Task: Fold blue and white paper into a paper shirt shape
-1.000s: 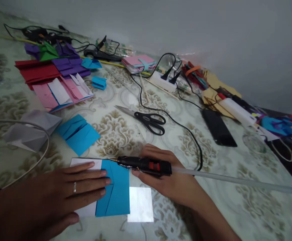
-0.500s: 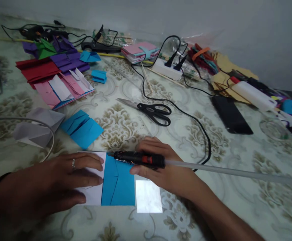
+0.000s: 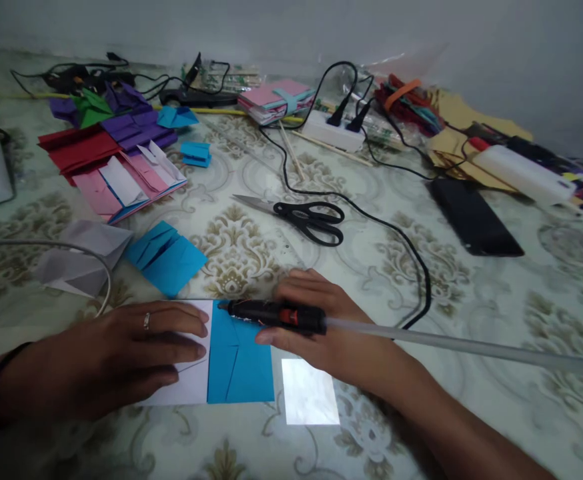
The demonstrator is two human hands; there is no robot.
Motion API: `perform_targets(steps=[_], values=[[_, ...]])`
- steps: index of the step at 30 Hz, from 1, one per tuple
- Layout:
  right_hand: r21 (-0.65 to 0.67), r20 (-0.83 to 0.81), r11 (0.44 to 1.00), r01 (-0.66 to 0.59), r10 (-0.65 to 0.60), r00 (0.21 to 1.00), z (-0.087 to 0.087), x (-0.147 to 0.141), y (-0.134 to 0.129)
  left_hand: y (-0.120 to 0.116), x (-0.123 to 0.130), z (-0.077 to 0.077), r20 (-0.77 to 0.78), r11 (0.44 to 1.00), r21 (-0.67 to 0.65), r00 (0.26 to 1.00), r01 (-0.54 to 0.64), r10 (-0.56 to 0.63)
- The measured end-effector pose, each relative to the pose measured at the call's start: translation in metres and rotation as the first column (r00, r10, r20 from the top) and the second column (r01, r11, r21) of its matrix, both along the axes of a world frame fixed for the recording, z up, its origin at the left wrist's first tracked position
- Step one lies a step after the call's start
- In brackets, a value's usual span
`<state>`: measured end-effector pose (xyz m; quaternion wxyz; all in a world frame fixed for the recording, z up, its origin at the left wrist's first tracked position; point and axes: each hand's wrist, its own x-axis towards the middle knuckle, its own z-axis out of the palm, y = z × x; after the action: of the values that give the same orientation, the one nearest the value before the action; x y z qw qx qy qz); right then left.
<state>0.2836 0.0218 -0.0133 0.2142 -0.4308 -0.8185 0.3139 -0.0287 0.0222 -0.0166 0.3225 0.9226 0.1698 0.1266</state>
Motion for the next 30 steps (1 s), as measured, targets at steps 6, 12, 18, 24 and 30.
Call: perform_targets(steps=[6,12,18,24,30], values=[[0.054,-0.013,0.999,0.002,-0.001,1.000,0.000,0.000,-0.001,0.001,-0.001,0.001,0.008,1.000,0.016,1.000,0.006,-0.006],[0.006,-0.024,1.000,-0.017,0.017,1.000,0.004,0.005,0.001,0.001,-0.003,0.000,0.005,0.999,0.037,1.000,0.008,-0.008],[-0.014,-0.024,1.000,-0.005,0.005,1.000,0.009,0.008,0.001,0.001,-0.004,0.000,0.000,0.998,0.054,1.000,-0.014,0.014],[-0.028,-0.002,0.999,0.016,-0.016,1.000,0.011,0.009,0.001,0.002,-0.003,-0.001,0.055,0.996,0.077,0.998,-0.042,0.037],[-0.038,0.027,0.998,0.048,-0.047,0.999,0.014,0.009,0.003,0.002,-0.001,0.003,0.067,0.992,0.108,0.996,-0.071,0.064]])
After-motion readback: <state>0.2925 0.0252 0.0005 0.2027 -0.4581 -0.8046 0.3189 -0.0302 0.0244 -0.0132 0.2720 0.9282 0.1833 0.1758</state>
